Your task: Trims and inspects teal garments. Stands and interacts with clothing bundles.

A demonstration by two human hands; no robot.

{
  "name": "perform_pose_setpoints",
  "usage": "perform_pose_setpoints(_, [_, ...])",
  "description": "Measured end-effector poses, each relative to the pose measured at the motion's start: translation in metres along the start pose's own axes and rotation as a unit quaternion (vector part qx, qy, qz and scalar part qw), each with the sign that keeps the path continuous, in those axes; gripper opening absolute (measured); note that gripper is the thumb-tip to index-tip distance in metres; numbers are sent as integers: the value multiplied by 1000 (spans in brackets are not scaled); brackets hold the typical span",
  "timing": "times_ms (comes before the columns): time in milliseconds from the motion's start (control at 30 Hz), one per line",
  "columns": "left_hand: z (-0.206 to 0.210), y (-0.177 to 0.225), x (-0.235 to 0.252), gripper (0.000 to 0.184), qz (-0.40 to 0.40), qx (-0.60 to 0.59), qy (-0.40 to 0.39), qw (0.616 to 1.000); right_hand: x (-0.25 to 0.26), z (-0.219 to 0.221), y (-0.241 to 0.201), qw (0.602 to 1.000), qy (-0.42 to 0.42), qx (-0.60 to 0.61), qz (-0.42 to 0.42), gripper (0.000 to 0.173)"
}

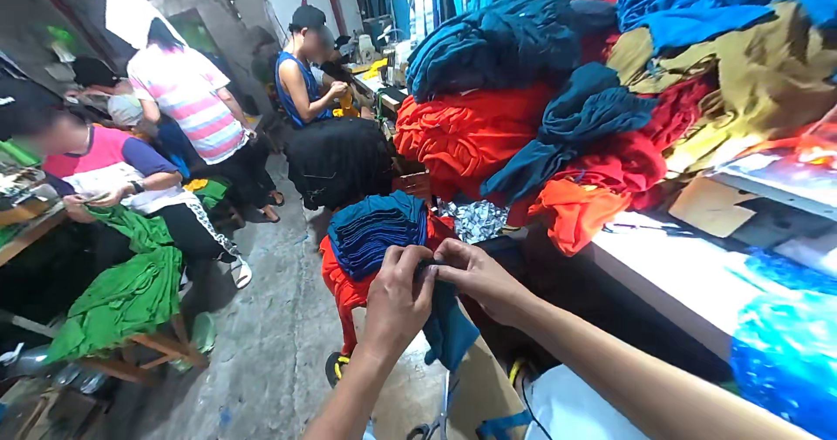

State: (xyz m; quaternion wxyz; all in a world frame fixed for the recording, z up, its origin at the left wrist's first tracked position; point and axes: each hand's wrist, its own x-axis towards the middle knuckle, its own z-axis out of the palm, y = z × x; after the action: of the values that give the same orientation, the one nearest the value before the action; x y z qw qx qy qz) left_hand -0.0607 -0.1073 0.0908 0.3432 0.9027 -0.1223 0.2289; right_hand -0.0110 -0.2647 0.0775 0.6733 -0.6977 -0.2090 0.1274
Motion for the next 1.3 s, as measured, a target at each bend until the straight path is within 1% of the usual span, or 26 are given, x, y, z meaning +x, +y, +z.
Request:
perform_pose_setpoints(33, [-3,5,2,20,10,6,-5,1000,-6,2,-4,997,-1,79,23,3])
perform_pose_setpoints(67, [-6,7,4,20,25,-1,-11,1000,-9,2,-5,989,-5,146,37,10])
perform_pose_setpoints(133, [-12,7,9,17,53,-47,-25,997,-11,-2,-7,975,-13,215,48,22])
perform_pose_setpoints(167, [-14,6,11,14,53,-80,-35,995,-11,-5,-9,976,-12,213,46,23])
perform_pose_setpoints(200, [-16,4,13,10,47,-115,-42,991,-11,-7,-11,980,-13,197,39,17])
perform_pose_setpoints(233, [-17,2,14,7,36,-143,-47,988,-12,-7,-14,984,-17,177,31,6])
perform_pose_setpoints(267, [-19,-1,15,8,24,-168,-53,984,-12,-7,-17,987,-21,155,26,7])
perform_pose_setpoints(333, [-24,-6,15,17,1,-222,-65,973,-9,-4,-22,994,-31,103,30,22])
perform_pose_setpoints(367, [-28,-9,15,22,-6,-252,-71,965,-7,-2,-24,996,-34,73,25,27])
perform_pose_setpoints(400, [-32,-12,13,26,-12,-284,-75,956,-5,-2,-25,998,-39,42,12,26])
perform_pose_setpoints(467, [-44,-17,10,32,-34,-325,-67,943,-2,-8,-28,998,-41,-10,-34,19])
perform_pose_setpoints(533, [-59,-24,7,35,-44,-333,-38,941,0,-18,-32,997,-30,-31,-70,17])
perform_pose_setpoints(667, [-83,-32,1,37,-68,-342,13,937,4,-35,-35,995,-4,-8,-95,17])
perform_pose_setpoints(867, [-103,-34,-9,37,-66,-351,39,933,-5,-40,-43,994,2,-11,-110,14])
perform_pose_setpoints(933, [-109,-34,-14,37,-65,-354,42,932,-8,-37,-46,992,34,-42,-113,12])
perform_pose_setpoints(1000, [-115,-31,-18,37,-64,-355,38,932,-10,-35,-48,976,92,-145,-134,12])
perform_pose_setpoints(1033, [-115,-29,-20,36,-59,-358,33,931,-11,-34,-46,957,124,-213,-152,13])
perform_pose_setpoints(1100, [-111,-21,-24,31,-25,-366,11,930,-15,-33,-41,898,169,-353,-201,18])
perform_pose_setpoints(1133, [-108,-16,-26,27,5,-371,-8,928,-14,-30,-36,865,183,-399,-242,19])
perform_pose_setpoints(1167, [-104,-10,-26,23,37,-378,-30,925,-13,-25,-31,844,187,-420,-278,20])
perform_pose_setpoints(1200, [-100,-4,-25,21,66,-382,-49,921,-11,-17,-26,835,188,-421,-301,21])
perform_pose_setpoints(1233, [-94,4,-24,21,83,-384,-63,917,-11,-8,-23,844,183,-404,-302,21])
perform_pose_setpoints(1267, [-87,11,-24,21,87,-378,-69,919,-15,4,-21,879,160,-359,-271,22])
perform_pose_setpoints(1300, [-79,17,-25,22,79,-367,-67,924,-21,18,-21,939,107,-256,-201,24])
